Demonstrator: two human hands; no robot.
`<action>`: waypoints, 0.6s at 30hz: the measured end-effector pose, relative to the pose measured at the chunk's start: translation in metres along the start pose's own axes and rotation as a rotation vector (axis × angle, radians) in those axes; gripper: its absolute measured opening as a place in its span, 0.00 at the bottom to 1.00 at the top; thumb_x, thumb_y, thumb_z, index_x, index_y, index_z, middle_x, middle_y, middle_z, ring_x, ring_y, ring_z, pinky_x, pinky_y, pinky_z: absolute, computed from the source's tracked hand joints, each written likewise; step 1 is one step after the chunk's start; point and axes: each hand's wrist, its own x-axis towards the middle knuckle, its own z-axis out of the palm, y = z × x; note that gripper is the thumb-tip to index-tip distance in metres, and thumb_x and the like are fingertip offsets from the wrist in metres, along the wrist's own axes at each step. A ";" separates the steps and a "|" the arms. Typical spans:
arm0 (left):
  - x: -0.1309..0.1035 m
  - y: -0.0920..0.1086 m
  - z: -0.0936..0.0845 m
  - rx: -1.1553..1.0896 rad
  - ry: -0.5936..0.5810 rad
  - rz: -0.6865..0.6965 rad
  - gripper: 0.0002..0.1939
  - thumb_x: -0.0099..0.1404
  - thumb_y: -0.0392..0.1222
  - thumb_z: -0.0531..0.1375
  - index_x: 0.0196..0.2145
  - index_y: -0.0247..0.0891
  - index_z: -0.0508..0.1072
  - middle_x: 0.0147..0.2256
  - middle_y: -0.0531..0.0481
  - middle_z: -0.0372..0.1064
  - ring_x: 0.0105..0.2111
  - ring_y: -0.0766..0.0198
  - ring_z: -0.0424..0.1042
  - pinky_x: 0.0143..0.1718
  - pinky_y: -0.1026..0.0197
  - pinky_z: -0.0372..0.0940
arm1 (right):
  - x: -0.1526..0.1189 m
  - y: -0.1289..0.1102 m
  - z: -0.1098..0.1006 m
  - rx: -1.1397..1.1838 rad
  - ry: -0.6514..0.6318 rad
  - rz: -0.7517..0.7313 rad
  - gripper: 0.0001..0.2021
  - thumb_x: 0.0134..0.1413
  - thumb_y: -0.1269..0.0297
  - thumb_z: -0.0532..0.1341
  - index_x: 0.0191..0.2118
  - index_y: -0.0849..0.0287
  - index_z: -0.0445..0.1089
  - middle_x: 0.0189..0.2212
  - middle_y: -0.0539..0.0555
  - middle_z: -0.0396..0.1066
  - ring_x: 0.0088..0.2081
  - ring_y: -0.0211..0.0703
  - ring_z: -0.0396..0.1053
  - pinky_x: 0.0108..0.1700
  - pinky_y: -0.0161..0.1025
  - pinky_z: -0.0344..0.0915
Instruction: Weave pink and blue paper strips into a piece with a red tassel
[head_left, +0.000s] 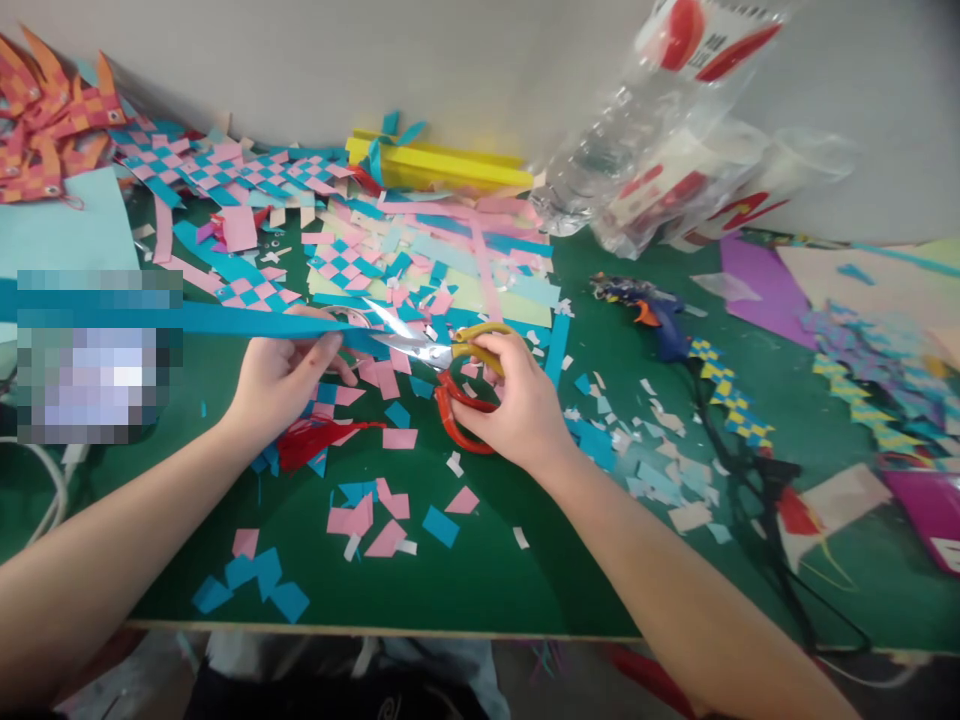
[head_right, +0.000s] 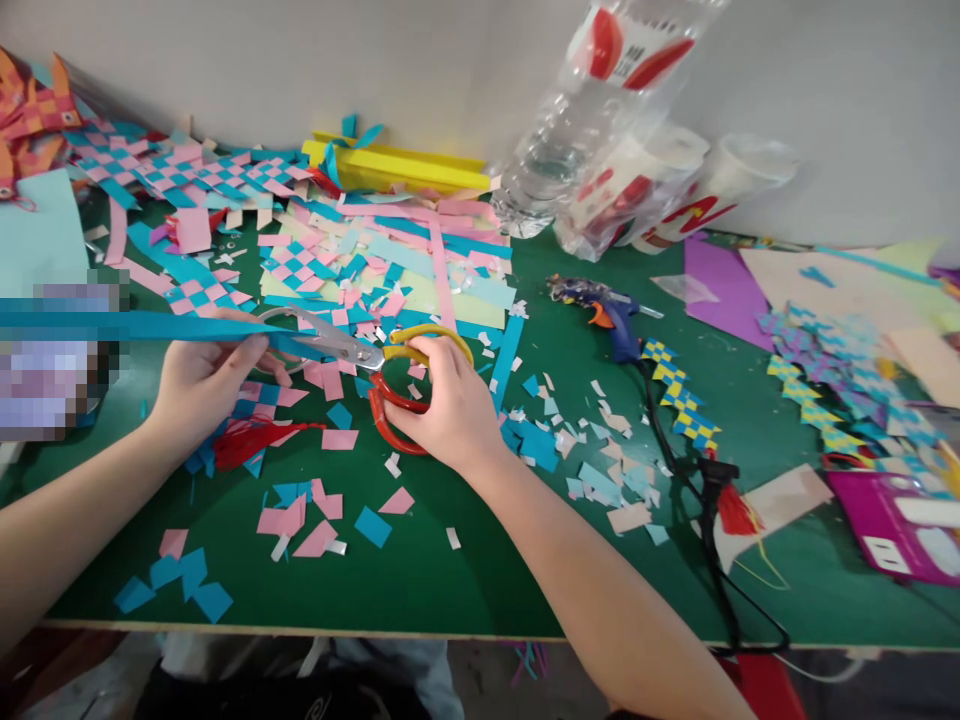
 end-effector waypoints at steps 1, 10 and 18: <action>0.000 0.000 0.000 0.054 -0.033 -0.004 0.12 0.66 0.51 0.59 0.35 0.40 0.72 0.30 0.50 0.76 0.24 0.61 0.77 0.26 0.60 0.72 | 0.000 0.000 0.000 -0.007 0.003 0.000 0.24 0.50 0.58 0.63 0.51 0.55 0.58 0.46 0.60 0.69 0.46 0.55 0.73 0.41 0.51 0.75; -0.007 0.001 0.002 0.322 -0.268 0.026 0.12 0.67 0.49 0.57 0.35 0.37 0.69 0.28 0.50 0.77 0.25 0.63 0.77 0.25 0.66 0.71 | 0.000 0.002 0.003 0.046 -0.018 0.074 0.22 0.48 0.57 0.64 0.49 0.54 0.61 0.44 0.57 0.72 0.38 0.49 0.74 0.34 0.47 0.73; -0.005 0.002 0.004 0.284 -0.281 -0.004 0.10 0.64 0.46 0.57 0.32 0.38 0.73 0.27 0.49 0.77 0.24 0.62 0.76 0.22 0.66 0.71 | 0.000 0.003 0.003 0.049 0.014 0.092 0.23 0.47 0.59 0.65 0.49 0.54 0.62 0.46 0.58 0.72 0.37 0.48 0.75 0.33 0.47 0.73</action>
